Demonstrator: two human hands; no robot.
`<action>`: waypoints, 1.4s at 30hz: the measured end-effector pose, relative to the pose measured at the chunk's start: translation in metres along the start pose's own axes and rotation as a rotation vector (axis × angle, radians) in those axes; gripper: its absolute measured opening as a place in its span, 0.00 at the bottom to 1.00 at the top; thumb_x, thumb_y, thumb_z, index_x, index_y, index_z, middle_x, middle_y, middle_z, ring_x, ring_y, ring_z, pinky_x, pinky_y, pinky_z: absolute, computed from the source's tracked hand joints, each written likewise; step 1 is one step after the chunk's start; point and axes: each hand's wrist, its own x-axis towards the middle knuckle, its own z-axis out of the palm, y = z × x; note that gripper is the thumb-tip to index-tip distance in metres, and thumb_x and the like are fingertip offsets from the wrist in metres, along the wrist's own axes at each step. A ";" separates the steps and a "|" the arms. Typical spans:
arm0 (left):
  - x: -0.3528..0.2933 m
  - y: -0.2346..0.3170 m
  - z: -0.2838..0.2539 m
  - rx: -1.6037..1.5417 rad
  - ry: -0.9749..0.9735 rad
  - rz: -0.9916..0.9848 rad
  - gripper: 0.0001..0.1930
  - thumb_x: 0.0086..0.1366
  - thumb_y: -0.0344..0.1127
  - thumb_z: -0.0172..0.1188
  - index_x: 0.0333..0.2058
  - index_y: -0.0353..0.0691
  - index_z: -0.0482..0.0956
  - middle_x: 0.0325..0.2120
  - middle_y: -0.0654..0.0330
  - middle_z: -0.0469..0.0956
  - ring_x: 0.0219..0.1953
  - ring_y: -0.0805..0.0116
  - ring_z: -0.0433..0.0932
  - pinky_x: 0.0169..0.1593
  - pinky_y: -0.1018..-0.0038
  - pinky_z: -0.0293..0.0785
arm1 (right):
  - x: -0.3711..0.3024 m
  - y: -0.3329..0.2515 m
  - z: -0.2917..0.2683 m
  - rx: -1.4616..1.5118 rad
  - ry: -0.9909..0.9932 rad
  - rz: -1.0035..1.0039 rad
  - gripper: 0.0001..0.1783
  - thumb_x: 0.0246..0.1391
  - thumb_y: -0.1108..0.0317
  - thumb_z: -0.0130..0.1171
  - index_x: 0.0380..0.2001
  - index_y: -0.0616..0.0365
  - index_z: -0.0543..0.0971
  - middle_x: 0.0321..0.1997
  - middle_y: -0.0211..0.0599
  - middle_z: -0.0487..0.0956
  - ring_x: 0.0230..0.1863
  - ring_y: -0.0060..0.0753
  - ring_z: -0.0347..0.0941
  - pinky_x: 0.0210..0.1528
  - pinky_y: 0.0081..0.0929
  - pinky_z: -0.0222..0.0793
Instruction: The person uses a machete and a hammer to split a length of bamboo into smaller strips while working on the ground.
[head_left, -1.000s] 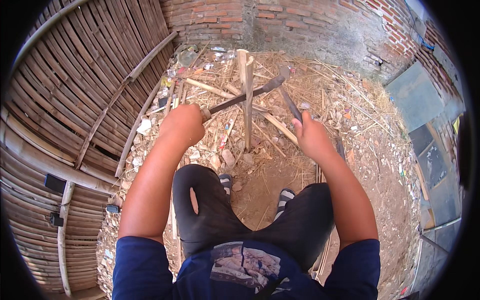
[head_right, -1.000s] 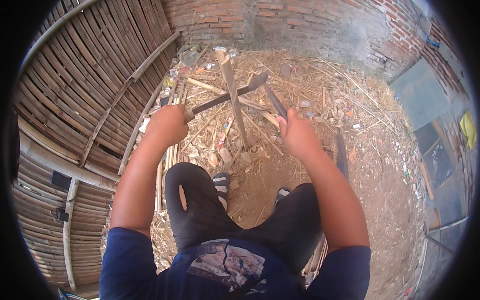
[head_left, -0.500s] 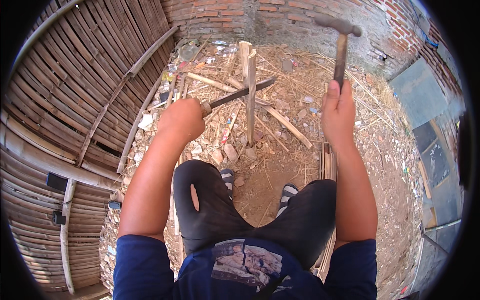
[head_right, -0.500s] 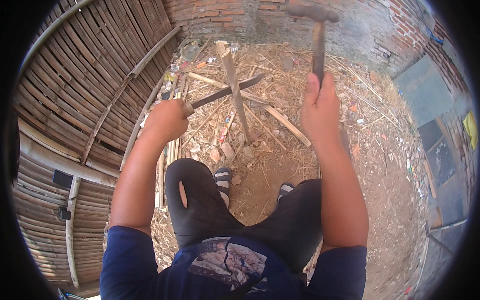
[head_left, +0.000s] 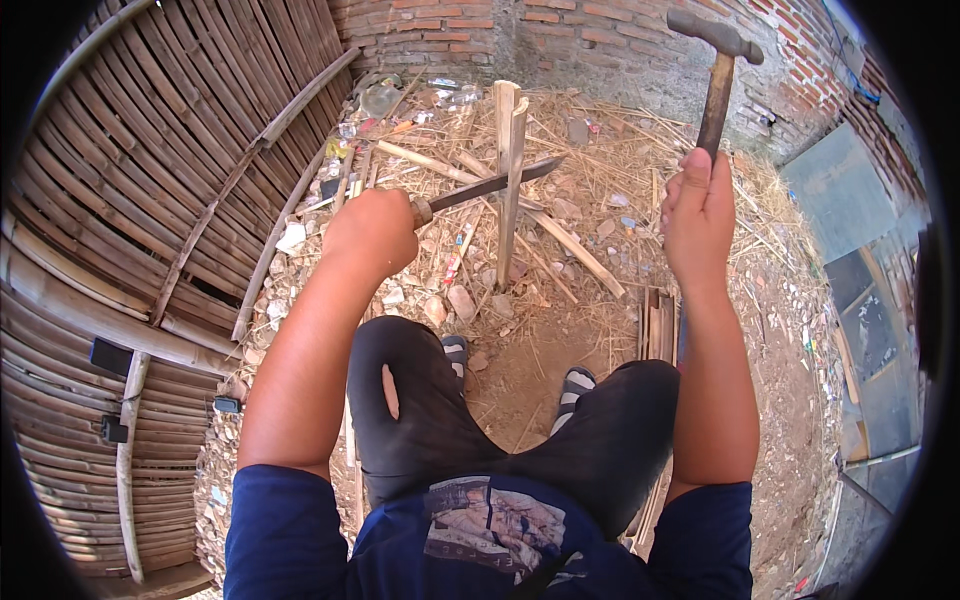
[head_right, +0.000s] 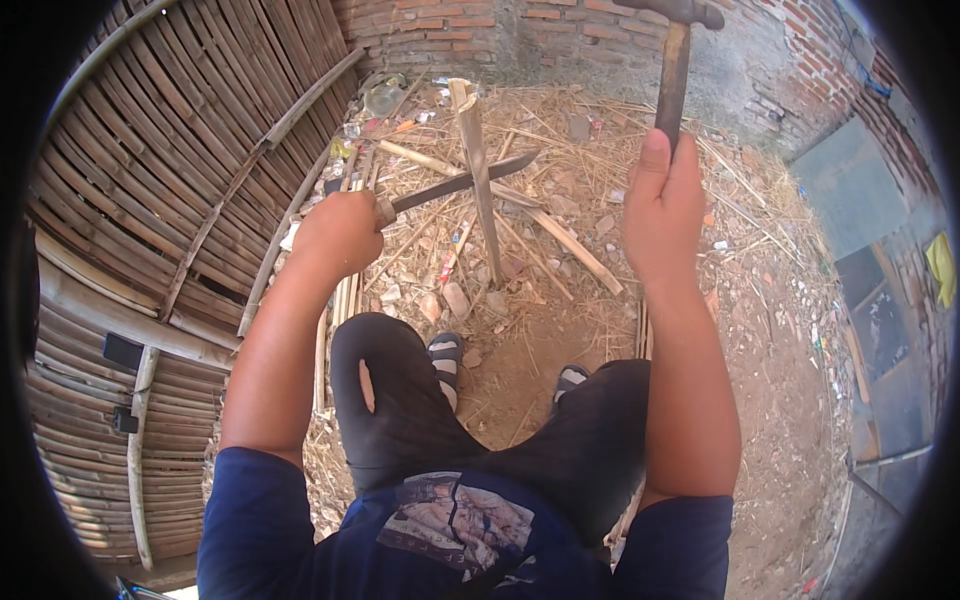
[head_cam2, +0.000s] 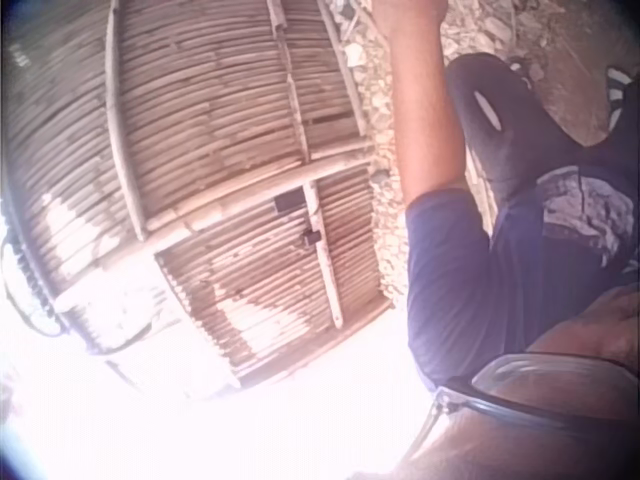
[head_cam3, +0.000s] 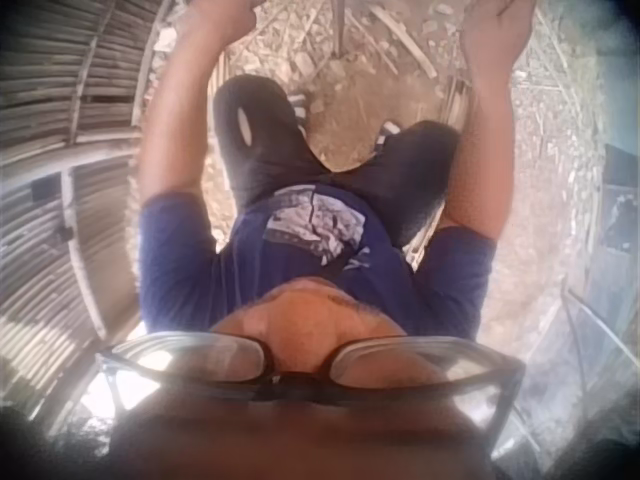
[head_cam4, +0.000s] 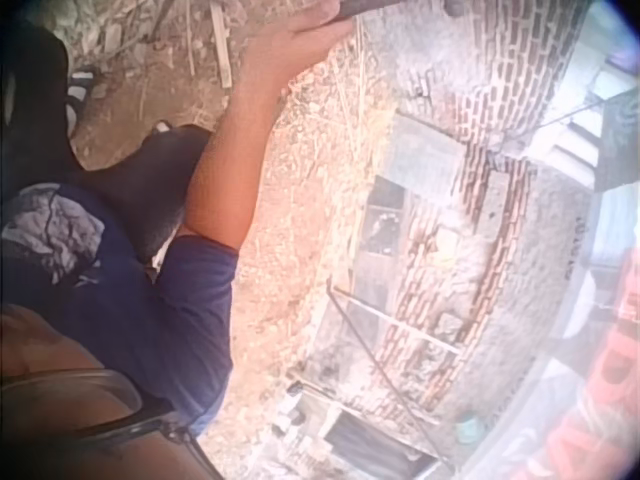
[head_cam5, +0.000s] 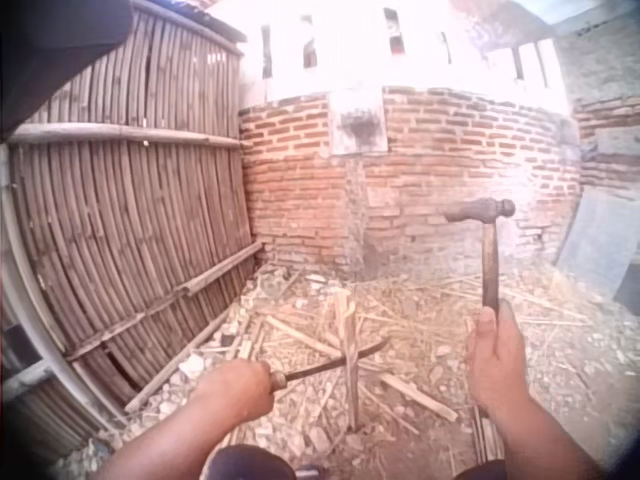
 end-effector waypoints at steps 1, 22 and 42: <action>-0.001 0.001 -0.001 0.002 0.001 -0.004 0.12 0.58 0.33 0.61 0.41 0.37 0.83 0.39 0.46 0.85 0.45 0.46 0.84 0.51 0.55 0.80 | -0.008 0.008 0.008 -0.023 0.036 -0.020 0.22 0.75 0.50 0.44 0.43 0.61 0.70 0.23 0.46 0.75 0.23 0.44 0.73 0.27 0.37 0.66; -0.005 0.009 -0.012 -0.034 -0.047 -0.041 0.14 0.61 0.30 0.61 0.45 0.38 0.87 0.45 0.47 0.85 0.49 0.51 0.85 0.52 0.59 0.82 | -0.043 0.080 0.034 -0.610 -0.461 -0.035 0.21 0.74 0.49 0.48 0.43 0.59 0.71 0.23 0.34 0.73 0.23 0.29 0.71 0.28 0.35 0.67; 0.002 0.013 0.000 -0.051 -0.054 -0.042 0.13 0.63 0.31 0.61 0.44 0.39 0.87 0.44 0.48 0.86 0.47 0.52 0.86 0.51 0.60 0.82 | 0.001 0.045 0.017 -0.479 -0.403 -0.044 0.23 0.73 0.49 0.49 0.38 0.62 0.73 0.23 0.40 0.75 0.22 0.43 0.72 0.28 0.42 0.68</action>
